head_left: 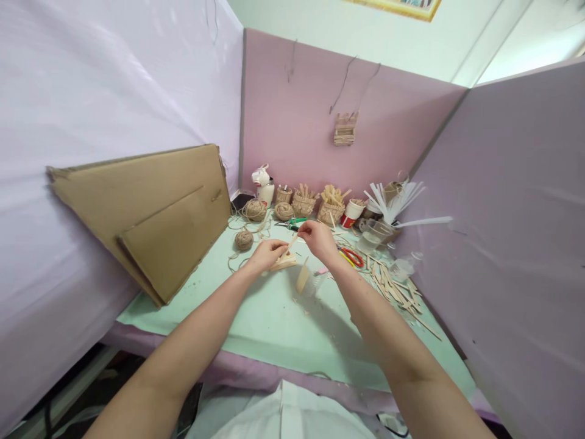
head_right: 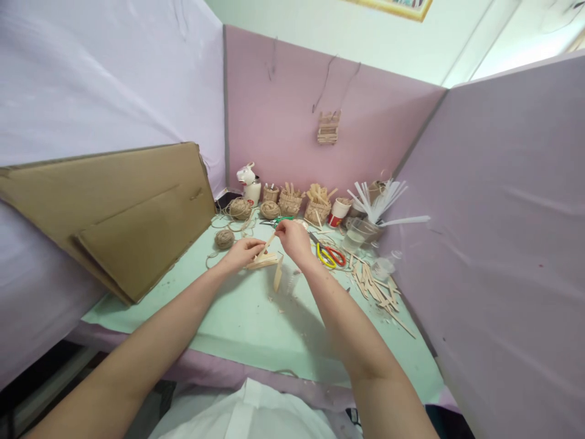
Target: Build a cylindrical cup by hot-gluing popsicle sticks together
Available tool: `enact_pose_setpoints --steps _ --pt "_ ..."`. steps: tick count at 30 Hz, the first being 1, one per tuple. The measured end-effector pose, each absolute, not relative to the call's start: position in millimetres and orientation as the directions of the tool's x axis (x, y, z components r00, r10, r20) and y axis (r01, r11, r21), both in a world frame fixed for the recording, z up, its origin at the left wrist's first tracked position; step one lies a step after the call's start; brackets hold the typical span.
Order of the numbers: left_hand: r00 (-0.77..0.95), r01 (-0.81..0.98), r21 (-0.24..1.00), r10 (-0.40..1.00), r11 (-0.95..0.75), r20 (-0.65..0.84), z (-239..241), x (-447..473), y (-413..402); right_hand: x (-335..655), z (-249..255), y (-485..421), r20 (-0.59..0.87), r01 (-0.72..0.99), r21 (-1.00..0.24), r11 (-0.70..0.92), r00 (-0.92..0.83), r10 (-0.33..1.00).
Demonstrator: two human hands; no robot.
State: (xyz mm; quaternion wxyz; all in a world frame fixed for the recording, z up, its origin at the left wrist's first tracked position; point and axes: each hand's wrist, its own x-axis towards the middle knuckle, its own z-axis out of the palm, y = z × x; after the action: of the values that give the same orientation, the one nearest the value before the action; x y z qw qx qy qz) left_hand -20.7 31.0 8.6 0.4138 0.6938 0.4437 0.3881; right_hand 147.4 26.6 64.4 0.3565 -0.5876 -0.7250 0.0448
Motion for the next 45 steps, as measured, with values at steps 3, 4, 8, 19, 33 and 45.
enact_pose_setpoints --steps 3,4,8,19,33,45 --pt "0.403 0.153 0.985 0.915 -0.086 0.017 9.3 -22.4 31.0 150.8 63.2 34.1 0.411 0.757 -0.572 0.318 -0.071 0.909" --pt "0.415 0.094 0.995 0.91 -0.022 -0.019 9.8 -23.2 30.7 151.9 63.0 35.6 0.399 0.735 -0.598 0.32 -0.074 0.914" --pt "0.474 -0.099 0.967 0.866 0.234 -0.16 13.3 -27.3 28.7 154.5 62.2 35.6 0.379 0.647 -0.685 0.335 -0.076 0.922" --pt "0.482 -0.099 0.972 0.865 0.211 -0.139 13.4 -26.9 28.2 154.5 59.1 26.6 0.303 0.437 -0.853 0.284 -0.028 0.953" --pt "0.402 -0.111 0.986 0.913 0.125 -0.071 9.2 -21.5 29.7 151.3 64.5 16.8 0.15 0.158 -0.976 0.151 -0.024 0.988" --pt "0.382 -0.2 0.971 0.923 0.13 -0.045 4.3 -17.5 31.2 151.0 58.6 19.5 0.126 0.067 -0.99 0.126 0.009 0.992"
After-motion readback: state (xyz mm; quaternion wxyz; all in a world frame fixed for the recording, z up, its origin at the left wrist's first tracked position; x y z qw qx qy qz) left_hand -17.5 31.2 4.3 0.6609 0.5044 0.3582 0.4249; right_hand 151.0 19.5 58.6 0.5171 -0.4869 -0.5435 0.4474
